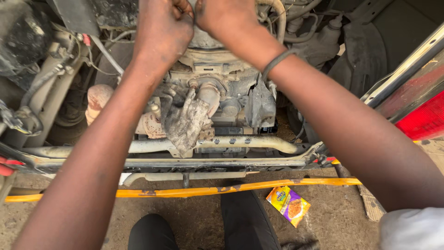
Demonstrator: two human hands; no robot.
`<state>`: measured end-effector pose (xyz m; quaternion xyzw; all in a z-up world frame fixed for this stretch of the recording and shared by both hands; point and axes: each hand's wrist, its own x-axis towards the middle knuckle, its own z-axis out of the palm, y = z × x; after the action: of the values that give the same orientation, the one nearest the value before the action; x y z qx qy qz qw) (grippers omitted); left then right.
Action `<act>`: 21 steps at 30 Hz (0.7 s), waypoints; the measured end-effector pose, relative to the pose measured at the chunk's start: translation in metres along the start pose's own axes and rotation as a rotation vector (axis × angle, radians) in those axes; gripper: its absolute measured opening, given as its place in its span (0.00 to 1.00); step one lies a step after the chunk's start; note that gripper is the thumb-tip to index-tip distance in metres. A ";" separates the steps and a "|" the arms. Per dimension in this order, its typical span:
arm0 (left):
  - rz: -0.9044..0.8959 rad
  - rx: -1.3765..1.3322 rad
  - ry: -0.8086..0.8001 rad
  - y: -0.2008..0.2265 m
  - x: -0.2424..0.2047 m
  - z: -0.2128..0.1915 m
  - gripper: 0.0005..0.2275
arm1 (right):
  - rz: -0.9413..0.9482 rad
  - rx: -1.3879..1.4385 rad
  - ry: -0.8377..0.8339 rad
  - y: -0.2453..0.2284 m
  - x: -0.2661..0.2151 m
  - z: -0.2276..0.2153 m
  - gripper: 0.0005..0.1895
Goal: The person works on a vehicle engine, using pliers to adjust a hose clamp and wiping the engine surface with a rag. The person then uses their hands to manipulate hoses and components within the engine bay.
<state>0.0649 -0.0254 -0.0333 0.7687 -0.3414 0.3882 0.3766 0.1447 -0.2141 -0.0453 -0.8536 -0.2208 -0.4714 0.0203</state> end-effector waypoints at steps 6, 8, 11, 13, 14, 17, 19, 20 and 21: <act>0.053 -0.008 -0.065 0.020 0.000 -0.026 0.05 | -0.114 0.588 -0.410 0.025 0.019 -0.090 0.18; -0.122 -0.017 -0.133 0.029 0.001 -0.032 0.06 | -0.178 0.759 -0.371 0.013 0.015 -0.112 0.12; -0.269 -0.079 -0.155 0.039 0.010 -0.029 0.08 | 0.136 0.962 -0.522 0.007 0.019 -0.116 0.07; -0.346 -0.077 -0.197 0.040 0.012 -0.023 0.10 | 0.250 1.038 -0.440 0.003 0.013 -0.101 0.08; -0.316 -0.079 -0.167 0.040 0.011 -0.021 0.08 | 0.265 1.036 -0.421 0.003 0.011 -0.095 0.08; -0.258 -0.079 -0.081 0.037 0.011 -0.012 0.05 | 0.254 0.855 -0.303 -0.001 0.008 -0.085 0.09; -0.268 -0.086 -0.053 0.040 0.012 -0.008 0.06 | 0.200 0.503 -0.145 -0.012 0.001 -0.080 0.09; -0.275 -0.054 -0.059 0.043 0.013 -0.009 0.06 | 0.187 0.535 -0.100 -0.011 -0.002 -0.082 0.11; -0.283 -0.023 -0.066 0.046 0.011 -0.012 0.05 | 0.174 0.566 -0.055 -0.010 -0.004 -0.083 0.12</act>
<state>0.0282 -0.0405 -0.0045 0.8171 -0.2462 0.3020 0.4249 0.0731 -0.2270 -0.0046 -0.8422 -0.2702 -0.3640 0.2918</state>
